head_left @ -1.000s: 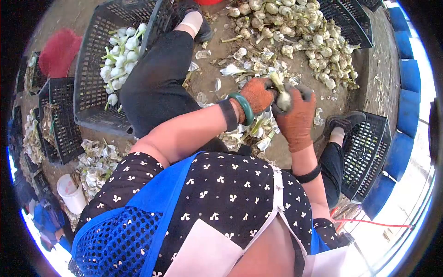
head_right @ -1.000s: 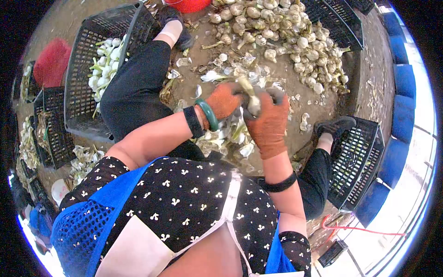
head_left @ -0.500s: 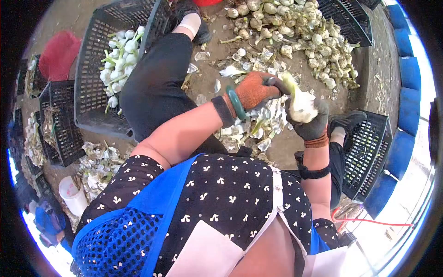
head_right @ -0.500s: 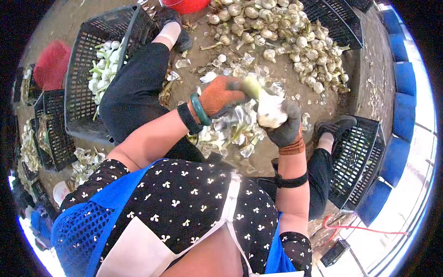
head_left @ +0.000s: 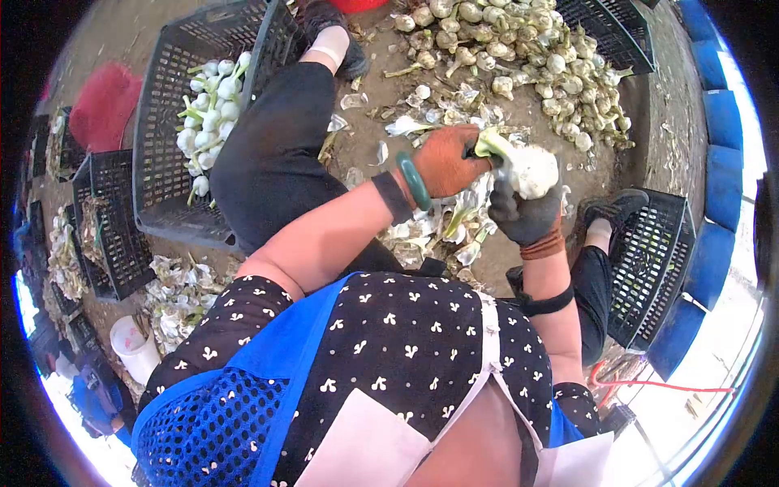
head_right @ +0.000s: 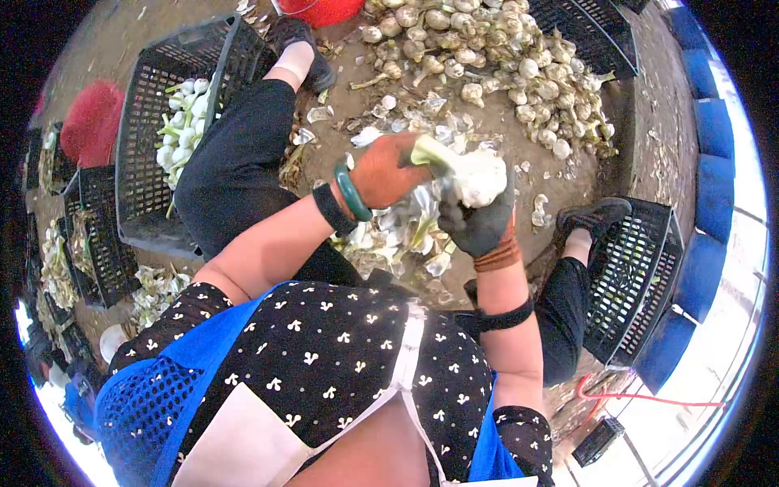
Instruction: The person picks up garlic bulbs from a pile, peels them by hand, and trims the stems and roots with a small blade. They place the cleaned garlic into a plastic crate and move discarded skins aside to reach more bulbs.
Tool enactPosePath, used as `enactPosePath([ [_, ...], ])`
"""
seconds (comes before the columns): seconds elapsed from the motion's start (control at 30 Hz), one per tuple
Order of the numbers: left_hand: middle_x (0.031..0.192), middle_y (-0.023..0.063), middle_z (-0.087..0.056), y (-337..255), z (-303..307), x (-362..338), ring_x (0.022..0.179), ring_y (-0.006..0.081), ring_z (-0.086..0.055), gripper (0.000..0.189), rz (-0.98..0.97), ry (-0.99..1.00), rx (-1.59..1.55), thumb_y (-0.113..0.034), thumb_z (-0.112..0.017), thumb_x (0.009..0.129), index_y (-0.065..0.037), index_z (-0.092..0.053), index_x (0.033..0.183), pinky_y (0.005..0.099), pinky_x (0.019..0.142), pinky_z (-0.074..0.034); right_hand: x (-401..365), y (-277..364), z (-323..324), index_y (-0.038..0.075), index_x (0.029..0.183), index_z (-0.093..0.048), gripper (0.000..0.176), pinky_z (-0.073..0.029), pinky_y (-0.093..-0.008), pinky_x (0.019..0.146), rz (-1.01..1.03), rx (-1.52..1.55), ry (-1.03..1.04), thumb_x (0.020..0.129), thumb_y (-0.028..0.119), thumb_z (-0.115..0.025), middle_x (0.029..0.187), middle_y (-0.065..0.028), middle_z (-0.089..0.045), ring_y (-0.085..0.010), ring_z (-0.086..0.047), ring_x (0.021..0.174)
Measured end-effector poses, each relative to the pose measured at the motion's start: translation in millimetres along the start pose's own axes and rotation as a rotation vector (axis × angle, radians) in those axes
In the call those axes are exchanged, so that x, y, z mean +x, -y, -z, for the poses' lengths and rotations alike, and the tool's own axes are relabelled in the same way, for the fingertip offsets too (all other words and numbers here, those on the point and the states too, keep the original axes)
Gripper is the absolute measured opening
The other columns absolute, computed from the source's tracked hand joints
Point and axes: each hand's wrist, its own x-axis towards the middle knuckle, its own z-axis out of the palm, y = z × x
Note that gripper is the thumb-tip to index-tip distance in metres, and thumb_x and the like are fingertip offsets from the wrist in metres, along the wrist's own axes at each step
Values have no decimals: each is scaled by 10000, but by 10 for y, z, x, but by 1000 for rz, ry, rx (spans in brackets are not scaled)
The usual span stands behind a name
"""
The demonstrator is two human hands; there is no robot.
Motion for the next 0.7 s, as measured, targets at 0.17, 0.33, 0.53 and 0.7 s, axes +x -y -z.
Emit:
enactPosePath([
  [0.17, 1037, 88, -616, -32, -50, -64, 930, 284, -596, 398, -267, -37, 308, -37, -600, 651, -163, -600, 1028, 351, 794, -491, 160, -240, -136, 60, 1078, -509, 643, -483, -325, 714, 600, -293, -389, 826, 635, -371, 939, -93, -579, -219, -563, 812],
  [0.33, 834, 82, -646, -84, -86, -95, 774, 231, -629, 222, 144, -192, -110, -90, -579, 749, -89, -607, 969, 329, 701, -500, 215, 19, 287, 21, 1049, -521, 565, -491, -389, 771, 447, -50, -107, 858, 540, -412, 949, -127, -595, -266, -587, 868],
  [0.53, 908, 166, -631, 211, 96, 37, 831, 254, -617, 411, 499, -264, -193, -248, -582, 797, 15, -524, 1107, 339, 745, -482, -38, -9, -237, -23, 1148, -468, 566, -483, -446, 786, 340, -50, -459, 863, 466, -437, 1107, -192, -549, -361, -562, 924],
  [0.7, 1016, 157, -611, -82, -36, -53, 936, 330, -581, 419, 66, -127, 246, -297, -594, 783, -126, -537, 1161, 376, 817, -459, -63, 8, -66, -72, 1138, -445, 463, -485, -419, 815, 332, -94, -294, 872, 307, -475, 1061, -207, -549, -319, -576, 907],
])
